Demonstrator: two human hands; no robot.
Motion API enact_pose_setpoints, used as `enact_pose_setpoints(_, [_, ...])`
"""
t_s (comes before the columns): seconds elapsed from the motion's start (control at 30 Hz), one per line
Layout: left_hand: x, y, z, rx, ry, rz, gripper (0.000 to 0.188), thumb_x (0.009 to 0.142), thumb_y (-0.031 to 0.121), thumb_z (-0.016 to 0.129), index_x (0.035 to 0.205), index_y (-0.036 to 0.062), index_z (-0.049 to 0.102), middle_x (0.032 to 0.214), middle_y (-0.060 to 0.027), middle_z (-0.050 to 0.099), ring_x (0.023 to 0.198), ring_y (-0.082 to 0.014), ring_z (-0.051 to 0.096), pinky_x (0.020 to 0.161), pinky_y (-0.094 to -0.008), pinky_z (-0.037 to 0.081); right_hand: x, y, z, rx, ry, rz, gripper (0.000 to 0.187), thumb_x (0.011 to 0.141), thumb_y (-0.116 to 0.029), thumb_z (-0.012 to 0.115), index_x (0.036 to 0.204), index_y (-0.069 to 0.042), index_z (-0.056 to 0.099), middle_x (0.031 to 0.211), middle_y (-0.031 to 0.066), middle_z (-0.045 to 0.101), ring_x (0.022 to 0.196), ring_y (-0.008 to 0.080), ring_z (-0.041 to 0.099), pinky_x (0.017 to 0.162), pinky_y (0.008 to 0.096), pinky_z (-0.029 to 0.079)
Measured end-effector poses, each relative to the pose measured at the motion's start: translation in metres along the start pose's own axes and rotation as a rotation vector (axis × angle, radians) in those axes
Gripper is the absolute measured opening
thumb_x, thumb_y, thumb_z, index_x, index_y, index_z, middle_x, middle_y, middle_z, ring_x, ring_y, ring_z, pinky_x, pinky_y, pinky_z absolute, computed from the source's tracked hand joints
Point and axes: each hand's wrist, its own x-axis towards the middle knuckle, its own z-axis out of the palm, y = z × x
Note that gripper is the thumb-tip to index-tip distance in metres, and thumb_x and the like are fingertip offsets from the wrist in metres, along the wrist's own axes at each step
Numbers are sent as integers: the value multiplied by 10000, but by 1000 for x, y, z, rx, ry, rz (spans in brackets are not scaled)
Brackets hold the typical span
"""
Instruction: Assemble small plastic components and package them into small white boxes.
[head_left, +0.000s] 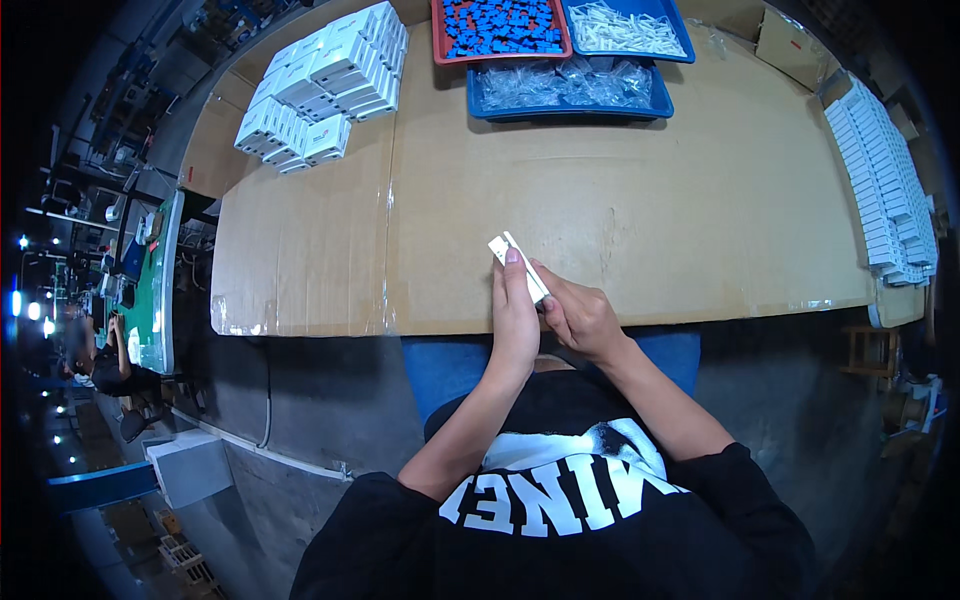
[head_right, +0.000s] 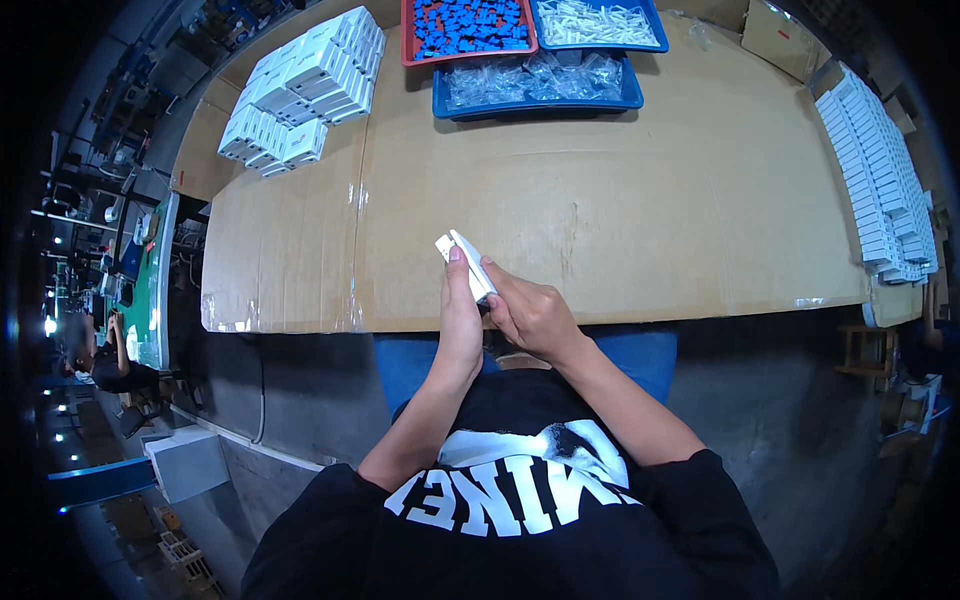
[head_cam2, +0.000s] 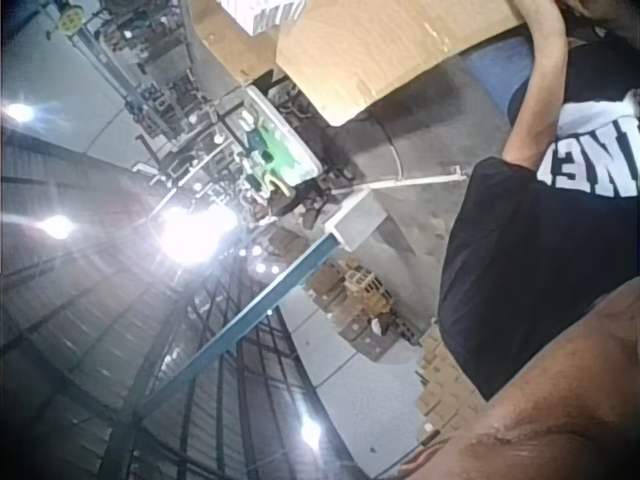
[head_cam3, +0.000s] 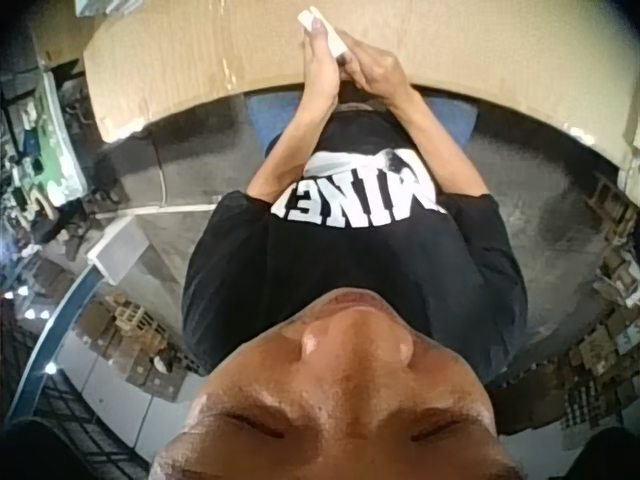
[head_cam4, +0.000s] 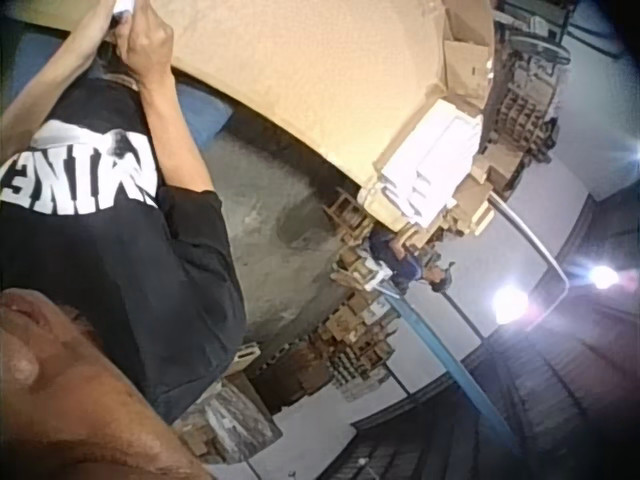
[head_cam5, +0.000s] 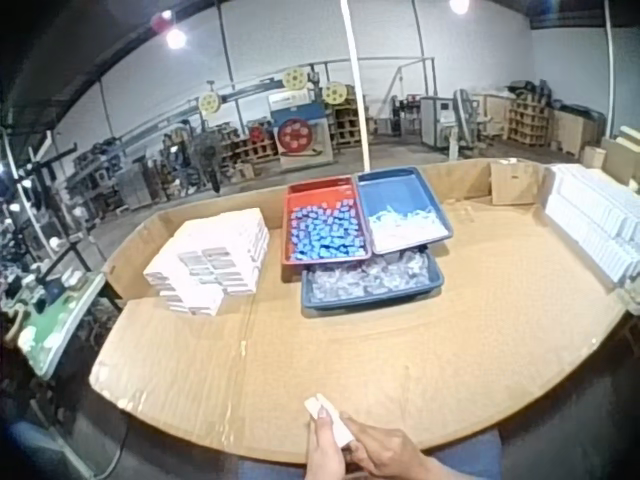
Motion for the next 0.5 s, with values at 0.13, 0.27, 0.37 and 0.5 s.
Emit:
enact_pose_setpoints(0.13, [-2,4,0,-19,28,-32,435,1121,435,368,1269,52,512,967,-10,527,866,-90,494,775,-258,436,2,1,3,-2,5,-23,418,981,-102,604,1358,76,585,911,203,708,690,309,700,625,387,575])
enact_pose_setpoints(0.27, [-2,-6,-9,-87,44,-6,427,1119,413,375,1281,46,522,1013,-26,552,910,-96,522,797,-259,450,5,-3,1,30,-33,-11,384,1032,-107,511,1347,98,586,1201,265,698,827,355,740,723,391,601])
enact_pose_setpoints(0.37, [4,-8,-17,-122,18,47,457,1121,411,366,1334,34,510,1114,-61,577,989,-110,546,870,-265,468,14,-10,-6,61,-79,16,401,1046,-134,498,1374,82,577,1318,266,651,1075,355,718,883,387,584])
enact_pose_setpoints(0.5, [3,9,-26,-30,-154,324,624,1034,285,514,1562,12,323,1251,-106,559,1092,-162,553,990,-300,447,27,-19,-25,499,-169,305,415,1059,-238,538,1401,-8,588,1501,211,525,1346,296,557,1094,401,448])
